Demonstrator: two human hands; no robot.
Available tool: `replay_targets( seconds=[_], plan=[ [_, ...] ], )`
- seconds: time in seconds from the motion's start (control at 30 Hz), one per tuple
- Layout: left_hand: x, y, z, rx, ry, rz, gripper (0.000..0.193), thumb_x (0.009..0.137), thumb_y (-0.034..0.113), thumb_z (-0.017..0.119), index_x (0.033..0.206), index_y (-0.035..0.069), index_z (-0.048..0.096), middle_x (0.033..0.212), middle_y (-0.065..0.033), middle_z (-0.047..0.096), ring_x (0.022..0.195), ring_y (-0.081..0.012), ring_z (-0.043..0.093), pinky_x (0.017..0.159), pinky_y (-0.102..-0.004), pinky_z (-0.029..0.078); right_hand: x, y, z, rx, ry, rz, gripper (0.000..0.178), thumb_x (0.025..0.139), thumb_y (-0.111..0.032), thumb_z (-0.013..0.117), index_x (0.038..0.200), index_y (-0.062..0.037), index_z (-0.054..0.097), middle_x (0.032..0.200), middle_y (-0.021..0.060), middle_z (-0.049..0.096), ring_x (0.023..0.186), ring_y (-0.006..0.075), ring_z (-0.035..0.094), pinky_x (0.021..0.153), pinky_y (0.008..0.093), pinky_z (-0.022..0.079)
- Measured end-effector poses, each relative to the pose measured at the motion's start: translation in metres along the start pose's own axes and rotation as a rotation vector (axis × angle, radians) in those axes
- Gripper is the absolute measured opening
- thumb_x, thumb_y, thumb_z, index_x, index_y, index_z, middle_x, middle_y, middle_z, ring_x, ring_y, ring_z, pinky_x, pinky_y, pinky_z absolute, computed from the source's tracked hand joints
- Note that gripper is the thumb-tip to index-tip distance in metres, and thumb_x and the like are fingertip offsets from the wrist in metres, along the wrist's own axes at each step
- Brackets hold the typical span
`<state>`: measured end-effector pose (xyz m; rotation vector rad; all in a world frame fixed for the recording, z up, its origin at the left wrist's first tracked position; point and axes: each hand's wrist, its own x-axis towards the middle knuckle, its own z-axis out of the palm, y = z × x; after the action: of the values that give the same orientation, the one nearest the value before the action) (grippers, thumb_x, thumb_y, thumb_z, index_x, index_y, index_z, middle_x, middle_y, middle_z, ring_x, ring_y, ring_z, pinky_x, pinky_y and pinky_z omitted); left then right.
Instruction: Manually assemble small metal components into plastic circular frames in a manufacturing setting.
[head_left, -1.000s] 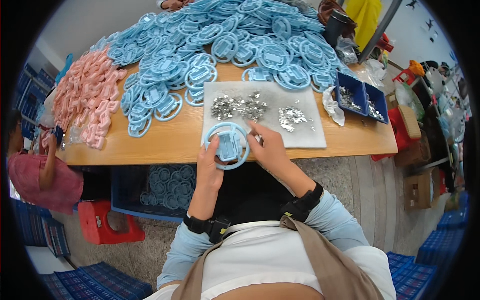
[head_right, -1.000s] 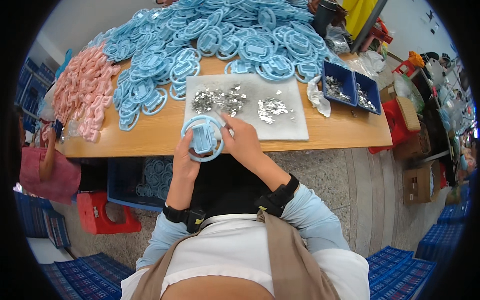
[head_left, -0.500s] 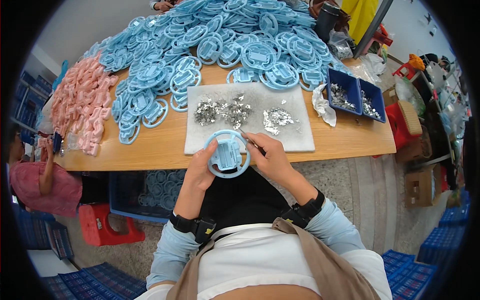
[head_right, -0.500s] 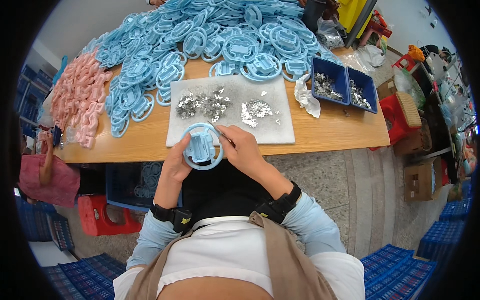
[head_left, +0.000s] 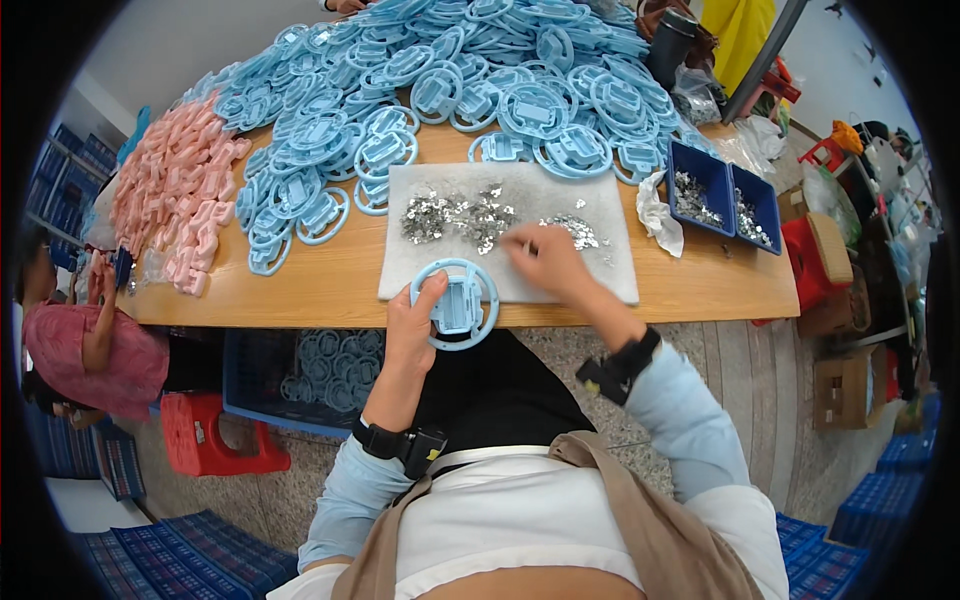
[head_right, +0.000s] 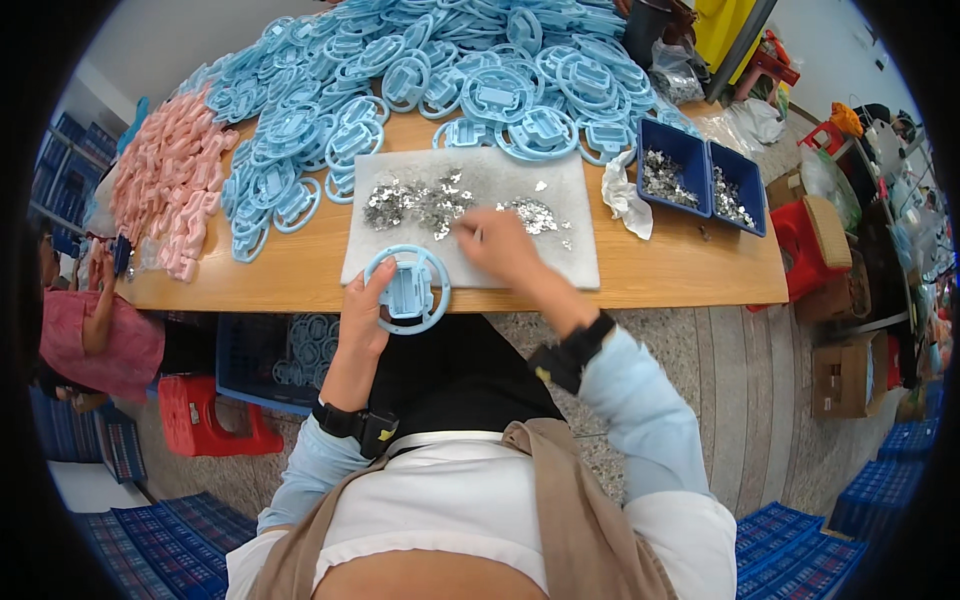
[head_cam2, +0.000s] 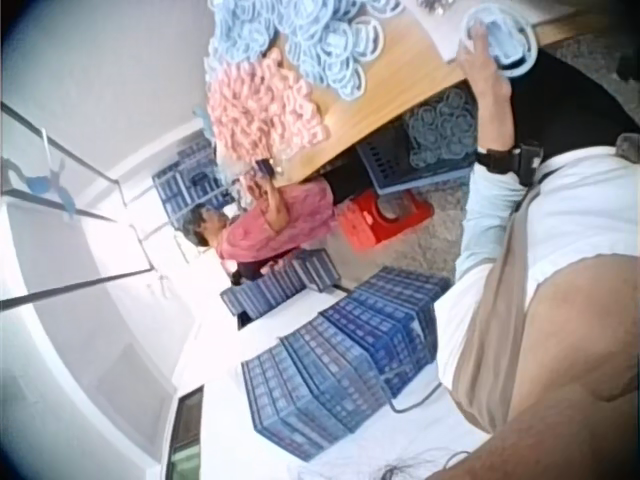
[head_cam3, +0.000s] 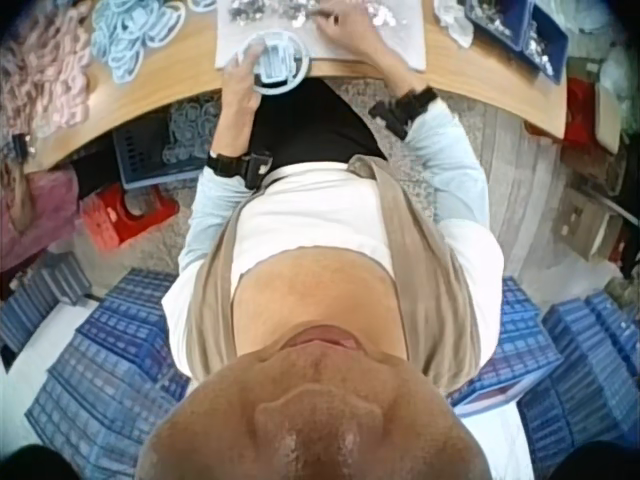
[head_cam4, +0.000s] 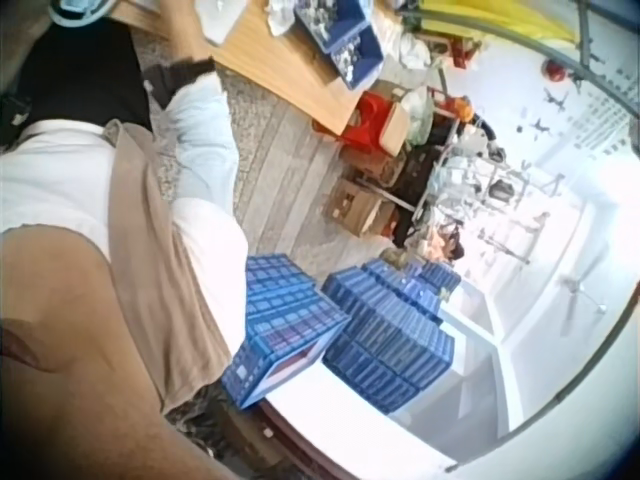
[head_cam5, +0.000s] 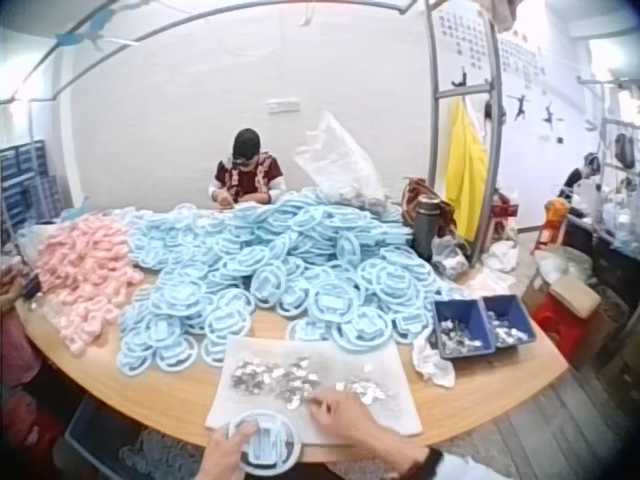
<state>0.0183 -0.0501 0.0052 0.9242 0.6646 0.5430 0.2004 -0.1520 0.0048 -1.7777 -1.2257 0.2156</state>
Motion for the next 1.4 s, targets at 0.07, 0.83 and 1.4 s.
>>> replay_targets(
  seconds=[0.07, 0.83, 1.4],
  plan=[
    [0.004, 0.001, 0.003, 0.013, 0.021, 0.036, 0.025, 0.083, 0.02, 0.065, 0.096, -0.001, 0.059, 0.084, -0.0066, 0.064, 0.07, -0.0118, 0.062, 0.06, -0.0242, 0.051, 0.033, 0.019, -0.005, -0.175, 0.036, -0.038, 0.016, 0.075, -0.011, 0.059, 0.087, -0.0037, 0.066, 0.081, 0.0135, 0.064, 0.07, 0.0266, 0.061, 0.063, 0.0335, 0.047],
    [0.005, 0.008, 0.036, 0.46, -0.17, 0.26, 0.028, 0.083, 0.016, 0.064, 0.103, -0.002, 0.061, 0.082, -0.0048, 0.061, 0.075, -0.0079, 0.054, 0.066, -0.0228, 0.044, 0.018, -0.039, -0.027, 0.932, -0.14, 0.628, 0.016, 0.073, -0.014, 0.07, 0.081, -0.0028, 0.062, 0.056, -0.0049, 0.049, 0.043, 0.0014, 0.034, 0.039, 0.0183, 0.021],
    [-0.006, 0.006, 0.05, 0.626, -0.144, 0.431, 0.023, 0.084, 0.013, 0.059, 0.098, -0.005, 0.063, 0.078, -0.0075, 0.064, 0.072, -0.0089, 0.057, 0.062, -0.0233, 0.045, -0.01, -0.05, -0.04, 0.375, -0.143, 0.06, 0.013, 0.071, -0.012, 0.07, 0.079, -0.0022, 0.065, 0.069, -0.0007, 0.056, 0.052, 0.0036, 0.041, 0.047, 0.0202, 0.033]
  ],
)
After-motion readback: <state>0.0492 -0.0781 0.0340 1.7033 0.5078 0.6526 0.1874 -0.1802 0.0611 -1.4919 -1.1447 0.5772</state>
